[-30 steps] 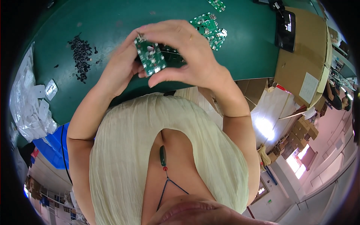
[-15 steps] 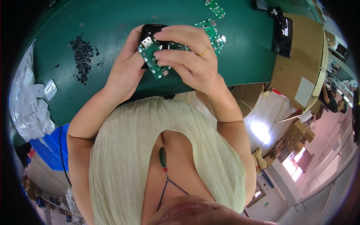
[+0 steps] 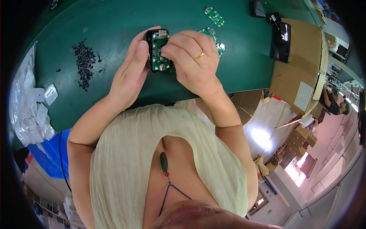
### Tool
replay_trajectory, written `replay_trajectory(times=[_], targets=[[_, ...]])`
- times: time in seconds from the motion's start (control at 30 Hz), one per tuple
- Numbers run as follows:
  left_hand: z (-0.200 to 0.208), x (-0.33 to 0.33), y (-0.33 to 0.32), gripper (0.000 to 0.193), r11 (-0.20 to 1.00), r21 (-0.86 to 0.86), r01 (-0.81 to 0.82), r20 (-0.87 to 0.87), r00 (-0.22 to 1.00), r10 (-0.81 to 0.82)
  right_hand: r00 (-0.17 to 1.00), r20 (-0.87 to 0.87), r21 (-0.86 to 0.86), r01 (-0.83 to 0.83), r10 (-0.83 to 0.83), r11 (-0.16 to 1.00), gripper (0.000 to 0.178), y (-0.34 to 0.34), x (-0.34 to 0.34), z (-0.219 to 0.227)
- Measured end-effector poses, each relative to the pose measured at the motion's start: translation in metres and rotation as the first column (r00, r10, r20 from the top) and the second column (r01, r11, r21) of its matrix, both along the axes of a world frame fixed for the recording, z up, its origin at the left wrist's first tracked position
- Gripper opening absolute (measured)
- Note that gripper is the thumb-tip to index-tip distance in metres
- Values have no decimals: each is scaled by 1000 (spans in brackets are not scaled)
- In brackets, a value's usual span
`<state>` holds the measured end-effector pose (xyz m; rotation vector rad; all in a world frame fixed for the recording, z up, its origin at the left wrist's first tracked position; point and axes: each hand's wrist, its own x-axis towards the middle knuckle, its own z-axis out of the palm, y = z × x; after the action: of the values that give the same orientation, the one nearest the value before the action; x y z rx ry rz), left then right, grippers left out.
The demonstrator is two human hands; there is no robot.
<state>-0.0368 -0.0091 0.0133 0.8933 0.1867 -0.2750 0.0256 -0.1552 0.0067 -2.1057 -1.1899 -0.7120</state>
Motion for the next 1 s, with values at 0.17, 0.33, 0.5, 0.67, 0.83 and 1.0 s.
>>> replay_trajectory(times=[0.17,0.33,0.5,0.67,0.83,1.0], targets=[[-1,-2,0,42,987,162,-14,47,999,7,999,-23,-30,-25,25,999,20,2,-2,3],[-3,0,0,40,975,224,-11,75,997,-6,999,23,-12,-35,35,999,21,2,-1,2],[2,1,0,42,999,50,-1,4,1000,0,1000,-17,85,-20,22,996,25,3,-2,3],[2,-1,-2,43,996,86,-2,23,1000,0,999,-25,66,-35,37,997,25,5,0,4],[4,-2,-2,41,988,149,-29,27,999,25,995,-61,20,-74,75,997,25,4,-3,5],[3,4,3,34,991,113,-72,-18,997,75,970,-234,113,-38,64,993,26,6,-3,0]])
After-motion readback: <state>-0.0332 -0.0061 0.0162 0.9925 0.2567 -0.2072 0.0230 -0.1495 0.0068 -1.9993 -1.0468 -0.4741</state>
